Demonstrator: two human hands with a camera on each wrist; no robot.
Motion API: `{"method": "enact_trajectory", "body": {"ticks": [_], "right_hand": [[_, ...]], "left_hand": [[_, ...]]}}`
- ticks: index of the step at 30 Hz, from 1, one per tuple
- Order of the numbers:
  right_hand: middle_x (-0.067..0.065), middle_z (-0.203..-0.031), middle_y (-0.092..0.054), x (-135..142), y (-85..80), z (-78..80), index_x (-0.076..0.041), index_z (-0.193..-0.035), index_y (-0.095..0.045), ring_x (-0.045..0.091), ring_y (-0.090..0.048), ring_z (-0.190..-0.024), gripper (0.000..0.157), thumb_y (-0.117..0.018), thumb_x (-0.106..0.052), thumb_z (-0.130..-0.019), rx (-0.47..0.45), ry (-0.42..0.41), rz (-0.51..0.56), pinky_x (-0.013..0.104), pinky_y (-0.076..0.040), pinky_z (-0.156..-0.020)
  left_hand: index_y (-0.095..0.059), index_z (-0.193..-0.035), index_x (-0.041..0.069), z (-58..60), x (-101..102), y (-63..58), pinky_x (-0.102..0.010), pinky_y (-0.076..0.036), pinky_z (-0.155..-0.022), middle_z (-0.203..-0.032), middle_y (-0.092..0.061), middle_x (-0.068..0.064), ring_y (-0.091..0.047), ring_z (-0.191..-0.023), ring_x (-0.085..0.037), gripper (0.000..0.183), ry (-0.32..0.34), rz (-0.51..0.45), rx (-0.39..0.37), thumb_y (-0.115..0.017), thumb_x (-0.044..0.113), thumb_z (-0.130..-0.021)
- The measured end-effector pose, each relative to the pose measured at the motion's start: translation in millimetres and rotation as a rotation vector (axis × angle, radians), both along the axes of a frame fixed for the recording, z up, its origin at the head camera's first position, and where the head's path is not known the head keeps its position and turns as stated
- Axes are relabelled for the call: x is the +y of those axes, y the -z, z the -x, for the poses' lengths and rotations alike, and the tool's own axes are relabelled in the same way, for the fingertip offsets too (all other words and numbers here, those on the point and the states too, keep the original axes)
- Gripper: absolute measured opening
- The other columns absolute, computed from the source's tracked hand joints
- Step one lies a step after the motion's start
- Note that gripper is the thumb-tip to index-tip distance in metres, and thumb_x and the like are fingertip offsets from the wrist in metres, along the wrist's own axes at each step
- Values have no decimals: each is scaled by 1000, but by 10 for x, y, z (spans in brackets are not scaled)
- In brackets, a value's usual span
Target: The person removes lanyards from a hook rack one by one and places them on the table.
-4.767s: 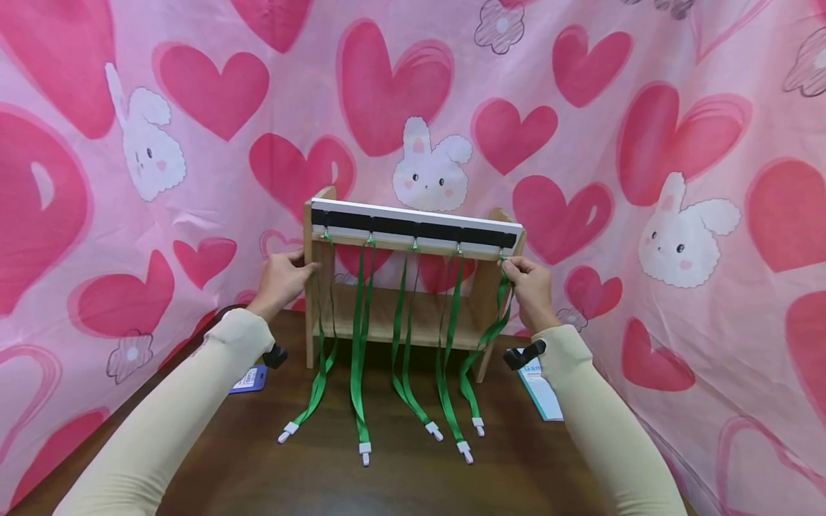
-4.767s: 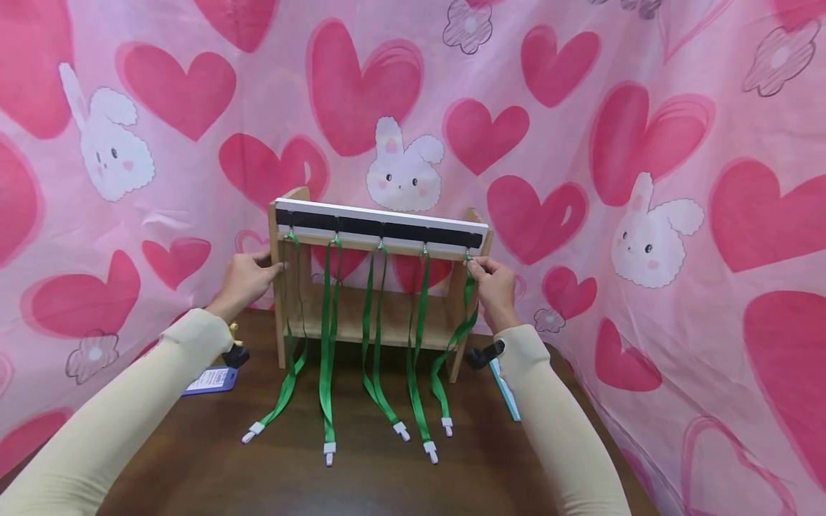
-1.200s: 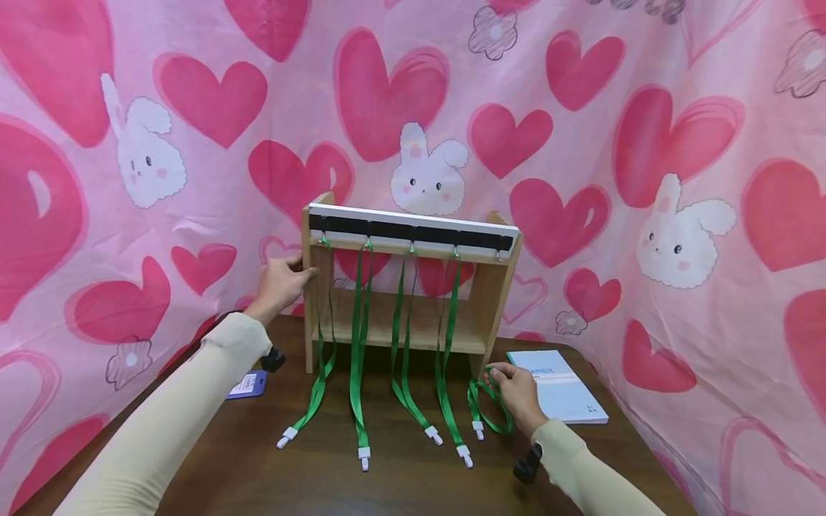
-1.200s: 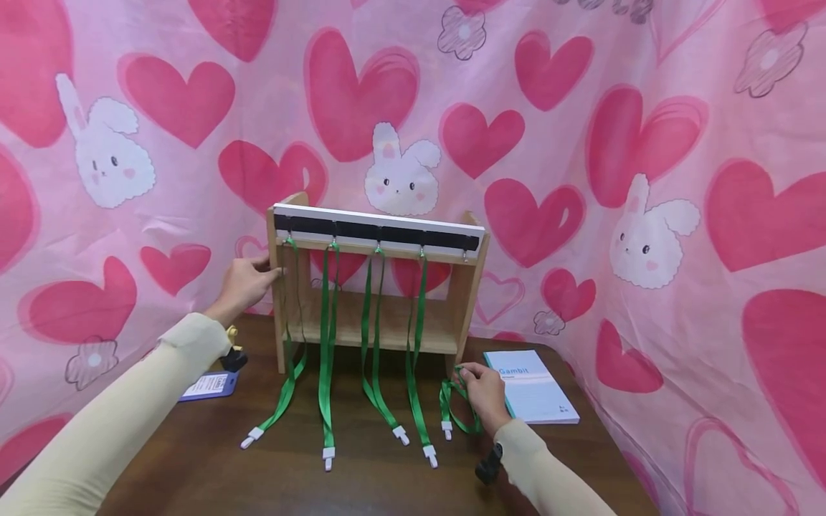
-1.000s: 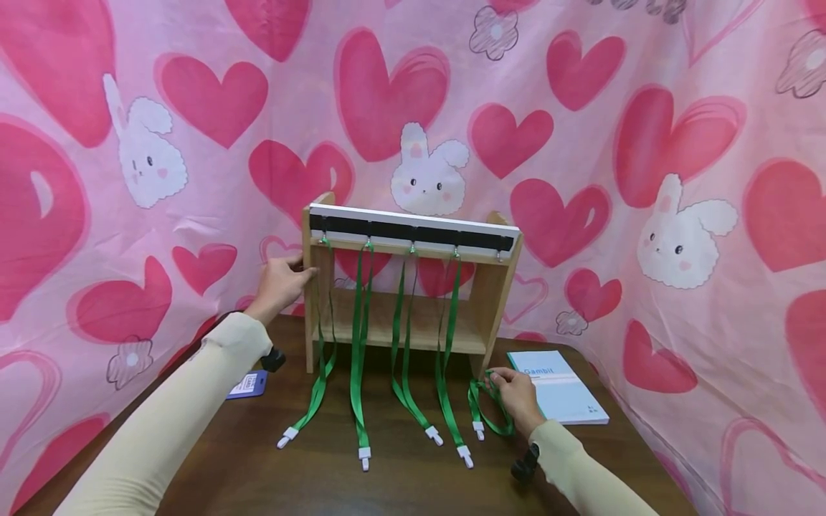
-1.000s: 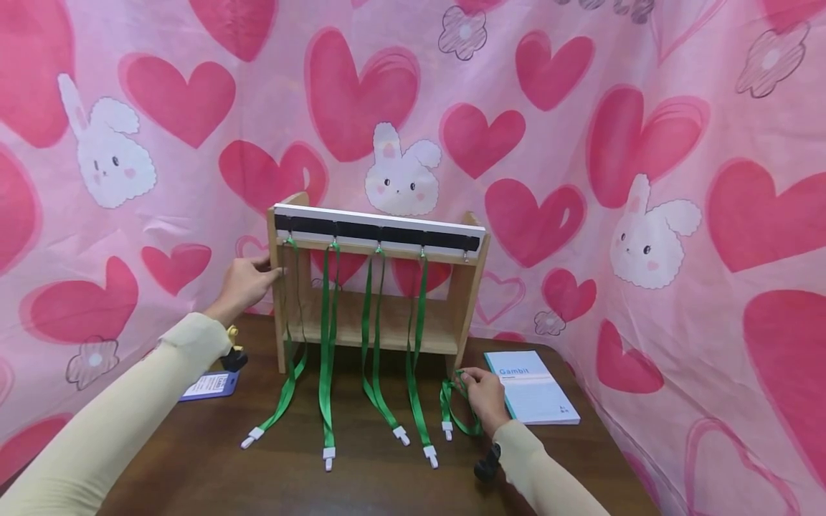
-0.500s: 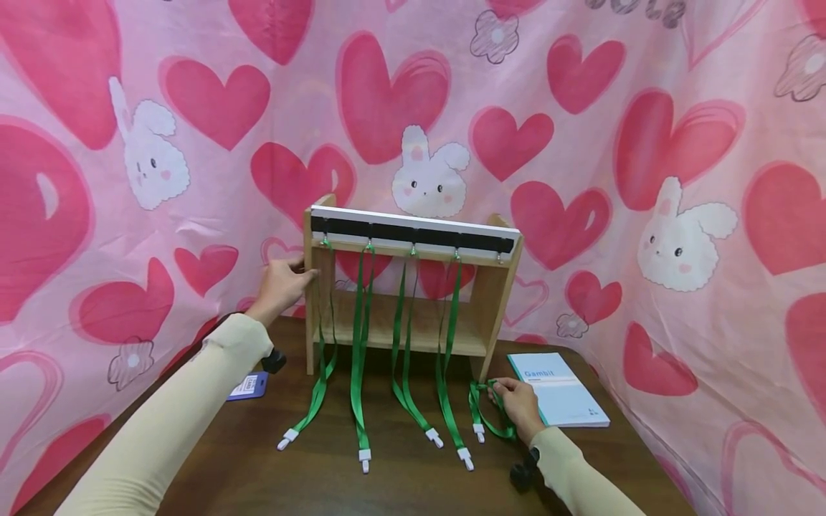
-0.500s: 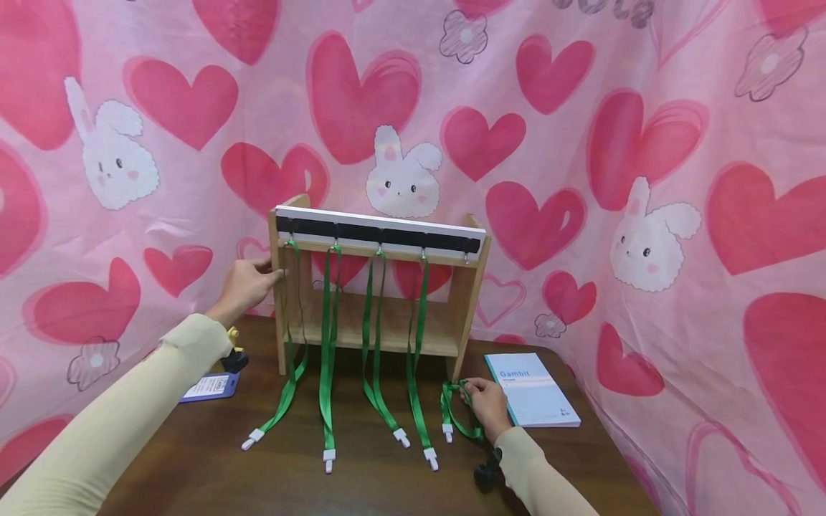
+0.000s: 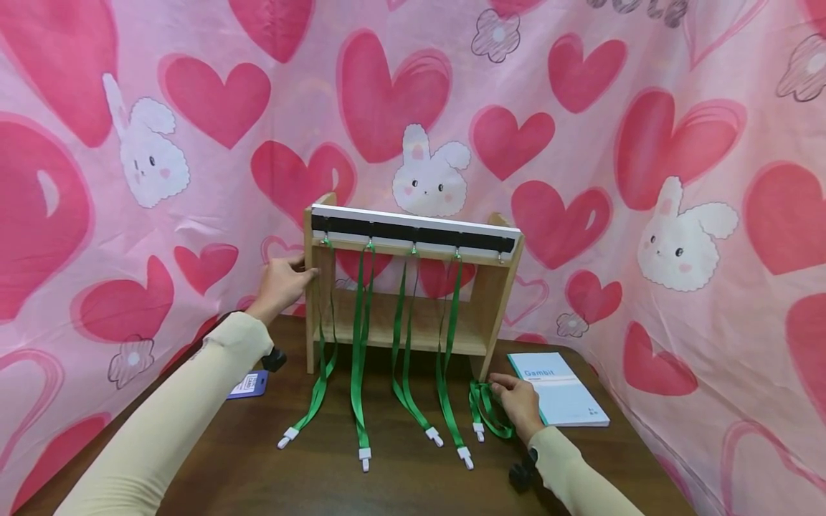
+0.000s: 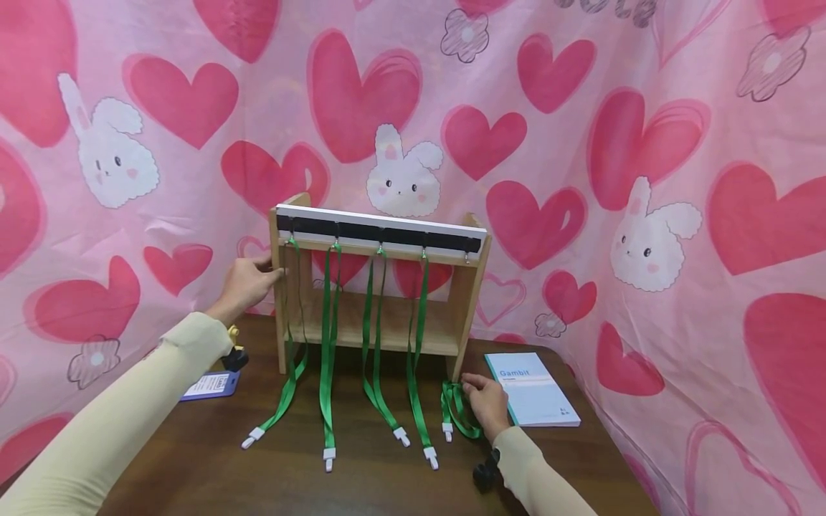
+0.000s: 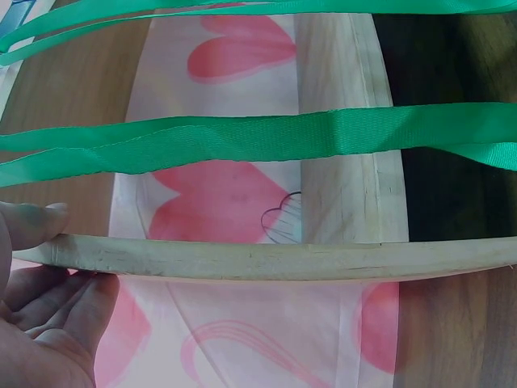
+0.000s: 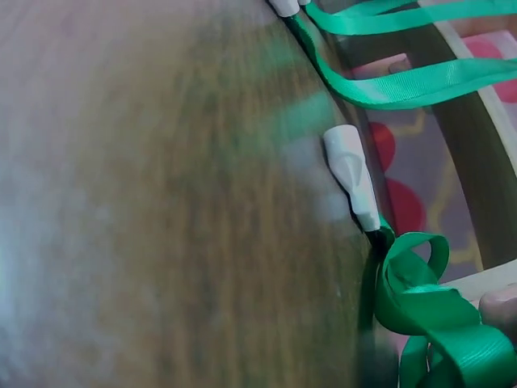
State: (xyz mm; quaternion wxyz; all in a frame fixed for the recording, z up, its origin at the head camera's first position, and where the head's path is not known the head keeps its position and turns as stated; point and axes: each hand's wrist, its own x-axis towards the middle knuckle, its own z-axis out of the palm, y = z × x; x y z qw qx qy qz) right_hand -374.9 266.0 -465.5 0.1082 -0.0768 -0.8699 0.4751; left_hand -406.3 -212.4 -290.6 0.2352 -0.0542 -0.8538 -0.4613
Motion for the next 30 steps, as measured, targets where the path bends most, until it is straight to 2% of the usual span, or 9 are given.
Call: {"method": "enact_trajectory", "body": {"ticks": [3,7,14,18,21,23,25,28,30], "right_hand": [[12,-127,-73,-5,-13,-9,-12,-120,-76,37,-62,-126,25,-64,-16,-98,11,-4,-24,55,-51,-104],[12,-122,-75,-1,-54,-12,-12,-119,-76,38,-63,-125,25,-66,-18,-97,57,7,-86,55,-50,-103],[13,-120,-75,24,-278,-30,-11,-120,-76,37,-64,-125,28,-67,-21,-96,152,40,-129,54,-51,-104],[10,-121,-76,26,-491,-42,-11,-123,-74,32,-69,-118,30,-68,-22,-97,211,61,-123,46,-56,-99],[8,-119,-77,17,-687,-54,-14,-124,-74,22,-72,-110,30,-71,-23,-95,276,79,-113,25,-57,-87],[6,-118,-77,3,-835,-70,-15,-124,-75,10,-73,-103,31,-72,-25,-94,316,80,-85,12,-52,-80],[7,-119,-77,-14,-987,-95,-15,-124,-74,-2,-70,-96,32,-73,-26,-94,347,62,-40,4,-47,-75],[12,-120,-76,-53,-1219,-131,-11,-124,-73,-12,-65,-88,34,-73,-25,-94,379,-1,65,4,-49,-74],[15,-121,-75,-74,-1376,-155,-8,-125,-72,-13,-64,-86,35,-73,-24,-94,404,-34,109,5,-51,-75]], "left_hand": [[-54,-144,2,3,6,5,-51,-59,-91,-134,-64,-28,-69,-115,-44,52,-1,1,2,-68,24,-98],[-54,-144,2,1,7,2,-51,-59,-92,-136,-63,-28,-68,-116,-45,52,3,-2,0,-67,24,-98],[-53,-145,3,-14,5,-7,-52,-58,-95,-138,-62,-28,-67,-119,-45,52,18,1,-8,-66,24,-99],[-55,-144,3,-1,2,-9,-51,-58,-95,-136,-63,-27,-68,-117,-43,51,8,7,0,-67,23,-98],[-55,-143,3,5,-3,-3,-51,-58,-94,-136,-63,-27,-68,-117,-43,51,8,11,6,-67,23,-98],[-55,-144,3,0,-6,-2,-51,-58,-95,-136,-63,-27,-68,-117,-44,52,12,10,4,-67,24,-98],[-54,-145,4,-7,-9,0,-51,-58,-95,-137,-63,-27,-67,-118,-44,52,17,6,0,-67,23,-98],[-54,-145,5,-15,-7,0,-52,-57,-96,-137,-63,-26,-67,-119,-45,53,18,3,-3,-67,24,-98],[-54,-145,5,-11,-1,-4,-52,-57,-96,-137,-63,-26,-67,-119,-45,52,21,8,-2,-67,24,-98]]}}
